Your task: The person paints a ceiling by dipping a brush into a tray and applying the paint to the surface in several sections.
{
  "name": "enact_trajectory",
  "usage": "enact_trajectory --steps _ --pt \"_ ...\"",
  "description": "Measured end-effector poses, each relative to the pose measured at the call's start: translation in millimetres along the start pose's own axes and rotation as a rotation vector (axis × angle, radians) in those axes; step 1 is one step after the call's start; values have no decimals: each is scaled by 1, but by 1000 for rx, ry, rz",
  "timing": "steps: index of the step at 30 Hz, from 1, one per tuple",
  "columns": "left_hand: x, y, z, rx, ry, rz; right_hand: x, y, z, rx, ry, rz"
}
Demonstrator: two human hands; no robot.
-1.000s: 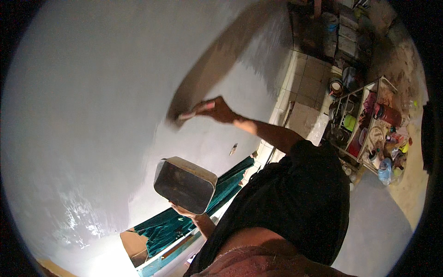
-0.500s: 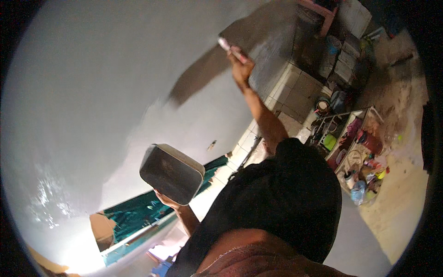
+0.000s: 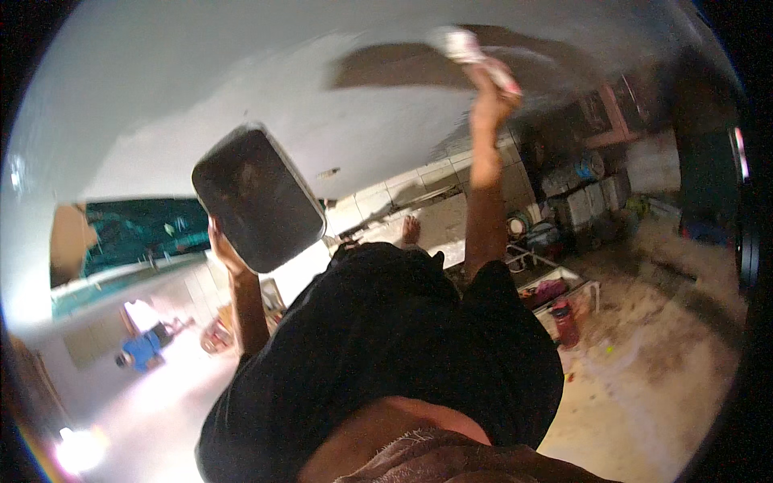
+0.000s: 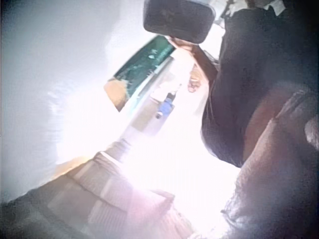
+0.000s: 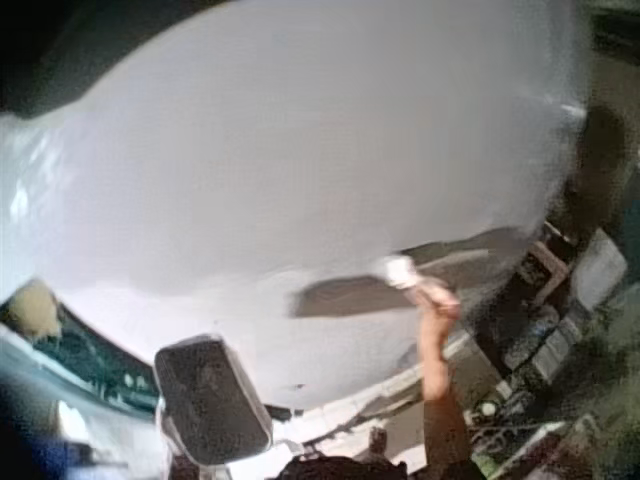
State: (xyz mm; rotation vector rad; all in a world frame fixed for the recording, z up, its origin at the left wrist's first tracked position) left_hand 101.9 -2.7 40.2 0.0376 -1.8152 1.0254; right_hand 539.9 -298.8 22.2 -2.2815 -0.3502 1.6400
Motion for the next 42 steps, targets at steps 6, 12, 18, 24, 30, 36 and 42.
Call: enact_trajectory --steps 6,12,18,24,30,36,42 --pt "-16 42 9 -59 36 105 -4 11 -11 286 246 -146" --pt "-25 65 15 251 106 -14 -21 -96 114 -47 61 -94" --pt "-40 20 -18 150 313 -104 -112 -115 127 -351 65 17" --pt "-54 -33 -39 0 325 -200 -174 -144 156 -906 192 275" --pt "-56 -68 -45 -40 351 -178 -159 -156 189 -1242 117 565" --pt "-61 -63 -47 -76 361 -213 -166 -158 185 -1169 145 624" --pt "-59 -68 -42 -109 401 -214 -155 -163 171 -1035 294 572"
Point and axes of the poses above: each hand's wrist, its own z-axis away from the middle knuckle, its own y-axis out of the back of the hand, x = y × z, the point moved 5 cm from there along -z, towards the middle knuckle, and after that the axes turned 1 degree about -x, right-handed, at the moved point
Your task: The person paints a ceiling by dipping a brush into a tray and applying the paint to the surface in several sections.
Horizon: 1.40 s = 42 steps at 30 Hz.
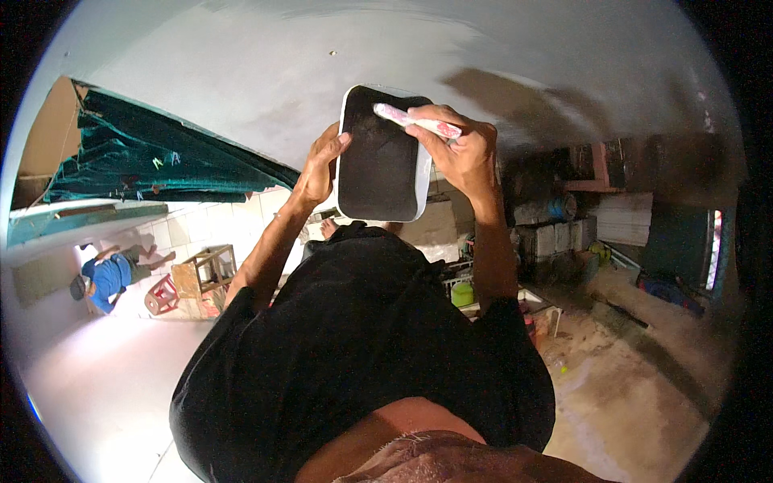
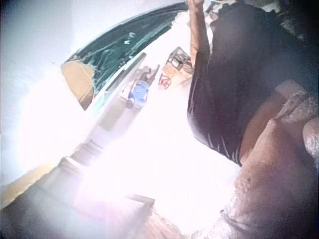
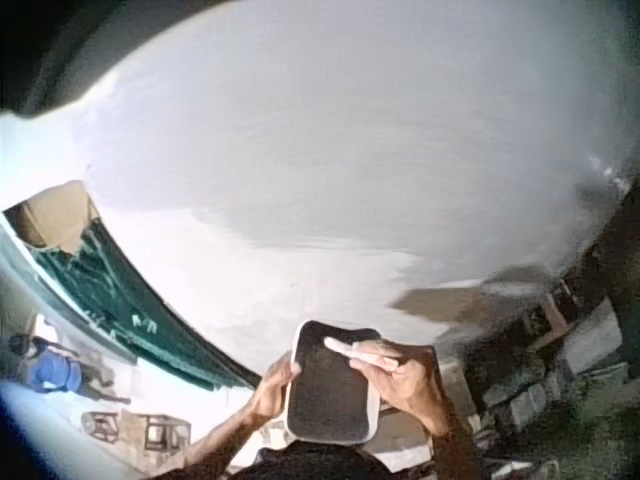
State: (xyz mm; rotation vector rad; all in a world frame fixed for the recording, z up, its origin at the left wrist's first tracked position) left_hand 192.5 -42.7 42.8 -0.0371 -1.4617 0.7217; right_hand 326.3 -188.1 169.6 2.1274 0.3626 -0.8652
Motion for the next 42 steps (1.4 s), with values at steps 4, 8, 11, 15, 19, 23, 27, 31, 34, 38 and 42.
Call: enact_trajectory --steps 4,8,11,15,19,23,27,31,34,38,42 --pt "-8 -4 -2 -68 55 -87 12 6 5 162 92 61" --pt "-16 -10 2 -35 55 -19 -1 27 26 300 105 50" --pt "-19 -5 6 71 59 21 0 37 40 379 18 9" --pt "-29 -9 2 45 79 142 18 30 49 312 -136 4" --pt "-41 -6 -8 -62 86 124 26 24 43 335 13 -64" --pt "-50 -8 -10 -60 141 75 38 22 39 207 1 104" --pt "-52 -27 -11 -19 185 4 37 35 42 148 10 203" --pt "-47 -38 -9 -8 186 4 23 57 53 356 145 129" --pt "-46 -43 -10 -91 184 120 6 67 58 342 113 107" --pt "-45 -37 -18 -98 162 25 3 40 59 300 -62 -8" --pt "-39 -57 -17 -179 177 233 10 11 59 346 -175 -120"
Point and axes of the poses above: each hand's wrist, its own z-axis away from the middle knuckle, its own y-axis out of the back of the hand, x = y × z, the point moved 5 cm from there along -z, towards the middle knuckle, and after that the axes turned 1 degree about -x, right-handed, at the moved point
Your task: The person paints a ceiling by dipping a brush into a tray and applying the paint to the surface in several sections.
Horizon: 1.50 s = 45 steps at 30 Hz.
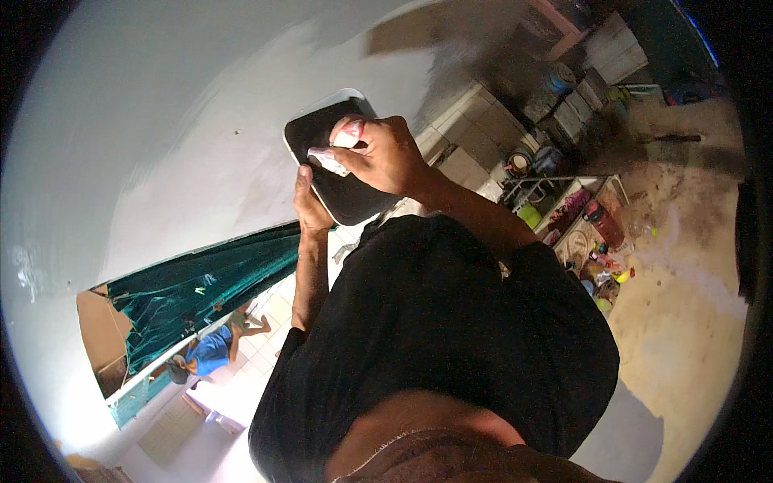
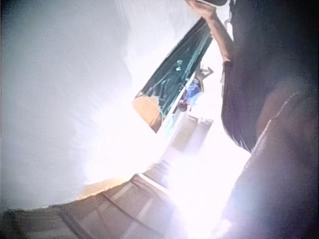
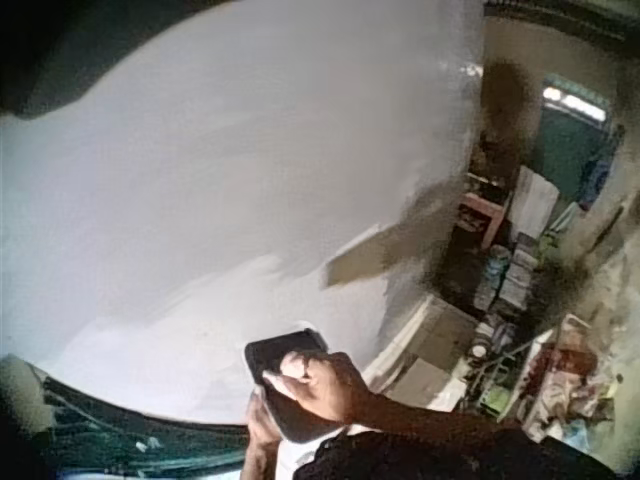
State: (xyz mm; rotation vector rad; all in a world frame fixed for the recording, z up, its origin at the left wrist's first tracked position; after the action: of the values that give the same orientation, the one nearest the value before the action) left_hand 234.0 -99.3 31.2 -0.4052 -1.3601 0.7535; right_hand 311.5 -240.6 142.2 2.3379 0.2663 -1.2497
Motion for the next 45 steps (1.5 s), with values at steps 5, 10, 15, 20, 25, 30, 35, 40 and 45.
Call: enact_trajectory --steps 5,10,15,20,25,30,35,40,45 --pt "-8 41 -1 81 -25 1 -2 6 -6 6 29 -230" --pt "0 39 5 66 -11 -34 -10 27 -27 -45 175 108" --pt "1 31 8 5 35 -70 -4 31 -32 -114 190 205" --pt "-2 20 1 67 40 -14 7 62 -29 54 250 130" --pt "6 10 0 157 -35 -163 67 131 -26 400 -14 -285" --pt "27 20 5 101 -183 -209 182 153 -21 620 -178 -621" --pt "49 34 7 115 -248 -282 253 117 -29 638 -152 -615" --pt "60 35 5 142 -331 -252 307 120 -54 853 -91 -650" --pt "67 62 15 165 -526 -430 370 208 -56 1192 -15 -657"
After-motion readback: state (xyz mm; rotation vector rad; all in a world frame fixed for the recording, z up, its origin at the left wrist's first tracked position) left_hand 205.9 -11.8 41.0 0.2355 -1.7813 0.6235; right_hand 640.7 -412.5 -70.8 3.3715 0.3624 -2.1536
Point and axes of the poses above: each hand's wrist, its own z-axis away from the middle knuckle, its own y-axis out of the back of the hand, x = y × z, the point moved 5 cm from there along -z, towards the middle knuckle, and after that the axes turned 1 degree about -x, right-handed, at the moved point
